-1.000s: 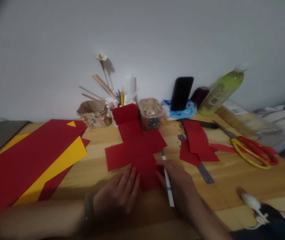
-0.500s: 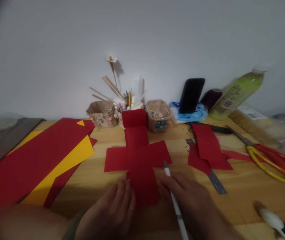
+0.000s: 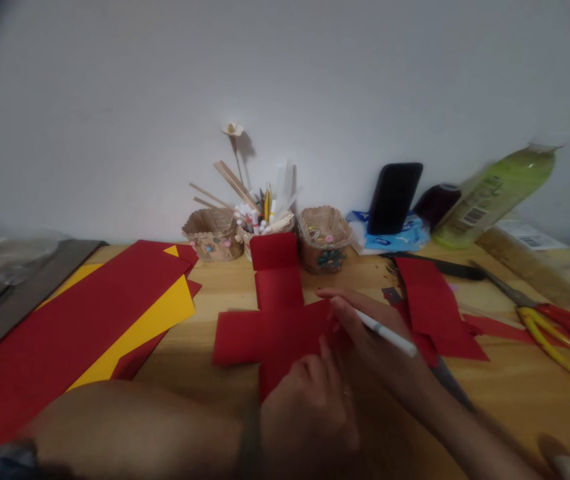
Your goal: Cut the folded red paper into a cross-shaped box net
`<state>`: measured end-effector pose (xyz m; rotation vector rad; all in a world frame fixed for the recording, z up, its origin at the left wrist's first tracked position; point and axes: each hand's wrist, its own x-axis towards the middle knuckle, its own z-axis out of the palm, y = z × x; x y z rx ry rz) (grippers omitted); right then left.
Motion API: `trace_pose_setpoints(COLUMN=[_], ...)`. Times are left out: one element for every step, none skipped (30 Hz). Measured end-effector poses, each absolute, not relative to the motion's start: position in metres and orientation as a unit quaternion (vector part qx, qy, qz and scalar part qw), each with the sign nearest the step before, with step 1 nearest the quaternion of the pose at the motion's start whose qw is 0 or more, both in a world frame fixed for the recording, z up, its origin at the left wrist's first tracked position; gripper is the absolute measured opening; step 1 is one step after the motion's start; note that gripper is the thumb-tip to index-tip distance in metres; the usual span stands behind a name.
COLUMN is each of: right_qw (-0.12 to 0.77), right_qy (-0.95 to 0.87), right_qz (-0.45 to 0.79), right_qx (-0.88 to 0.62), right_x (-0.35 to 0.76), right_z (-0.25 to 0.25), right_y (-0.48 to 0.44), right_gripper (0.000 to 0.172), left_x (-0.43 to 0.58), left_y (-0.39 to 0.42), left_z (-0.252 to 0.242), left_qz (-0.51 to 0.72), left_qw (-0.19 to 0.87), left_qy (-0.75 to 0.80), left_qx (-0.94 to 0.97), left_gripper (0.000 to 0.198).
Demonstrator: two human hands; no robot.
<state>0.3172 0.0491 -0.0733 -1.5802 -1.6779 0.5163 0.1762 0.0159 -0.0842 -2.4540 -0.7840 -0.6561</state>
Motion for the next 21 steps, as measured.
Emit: trace_pose_setpoints(right_qw=[0.386,0.389,0.387,0.381,0.374,0.371,0.368,0.368,0.372,0.378,0.383,0.386,0.391,0.396,0.4,0.403,0.404,0.405,0.406,0.41,0.416], right_qy=[-0.639,-0.623,-0.61,-0.601,-0.588,-0.572,-0.553,-0.535,-0.517,-0.502,-0.492,-0.485,-0.479,-0.474,-0.472,-0.472,-0.475,-0.479,-0.483,-0.485,-0.484], right_qz=[0.224,0.245,0.265,0.289,0.318,0.349,0.379,0.402,0.417,0.423,0.423,0.421,0.42,0.419,0.418,0.417,0.415,0.413,0.411,0.408,0.407], right_qx=[-0.627,-0.633,-0.638,-0.641,-0.642,-0.643,-0.644,-0.645,-0.648,-0.653,-0.658,-0.662,-0.665,-0.665,-0.665,-0.664,-0.662,-0.66,-0.658,-0.656,-0.654], right_x=[0.315,0.312,0.31,0.308,0.306,0.305,0.304,0.304,0.304,0.304,0.305,0.306,0.307,0.308,0.309,0.31,0.311,0.311,0.312,0.312,0.311], right_z=[-0.073,-0.073,-0.072,-0.072,-0.072,-0.073,-0.075,-0.077,-0.08,-0.083,-0.086,-0.089,-0.091,-0.093,-0.095,-0.096,-0.097,-0.097,-0.097,-0.097,-0.097], right_y=[0.051,0.054,0.056,0.059,0.061,0.064,0.066,0.068,0.07,0.072,0.073,0.073,0.073,0.073,0.073,0.072,0.071,0.07,0.07,0.069,0.069], right_gripper=[0.04,0.04,0.036,0.032,0.028,0.026,0.026,0.027,0.027,0.027,0.026,0.025,0.023,0.023,0.023,0.024,0.025,0.025,0.026,0.027,0.027], left_x=[0.183,0.188,0.192,0.194,0.196,0.196,0.195,0.195,0.193,0.192,0.191,0.189,0.188,0.187,0.186,0.186,0.185,0.186,0.187,0.188,0.189], left_y=[0.016,0.017,0.018,0.019,0.021,0.023,0.024,0.025,0.026,0.026,0.026,0.025,0.025,0.025,0.025,0.026,0.026,0.027,0.028,0.028,0.028], left_z=[-0.087,-0.089,-0.09,-0.092,-0.094,-0.096,-0.098,-0.101,-0.103,-0.106,-0.108,-0.11,-0.111,-0.113,-0.114,-0.115,-0.116,-0.118,-0.119,-0.121,-0.123], left_qz=[-0.246,-0.239,-0.224,-0.203,-0.183,-0.168,-0.159,-0.154,-0.155,-0.158,-0.16,-0.163,-0.165,-0.169,-0.175,-0.179,-0.187,-0.196,-0.207,-0.219,-0.232], left_qw=[0.235,0.234,0.23,0.227,0.225,0.222,0.218,0.216,0.219,0.224,0.231,0.24,0.248,0.253,0.253,0.251,0.25,0.248,0.248,0.248,0.247], left_qy=[-0.291,-0.29,-0.286,-0.282,-0.281,-0.284,-0.292,-0.302,-0.309,-0.312,-0.314,-0.31,-0.302,-0.295,-0.288,-0.281,-0.277,-0.28,-0.284,-0.289,-0.299], left_qx=[-0.894,-0.897,-0.903,-0.91,-0.915,-0.917,-0.918,-0.916,-0.913,-0.91,-0.907,-0.905,-0.905,-0.906,-0.907,-0.909,-0.909,-0.906,-0.903,-0.898,-0.892], left_gripper=[0.031,0.03,0.029,0.028,0.028,0.028,0.028,0.029,0.03,0.031,0.031,0.031,0.031,0.031,0.03,0.03,0.029,0.027,0.025,0.024,0.023])
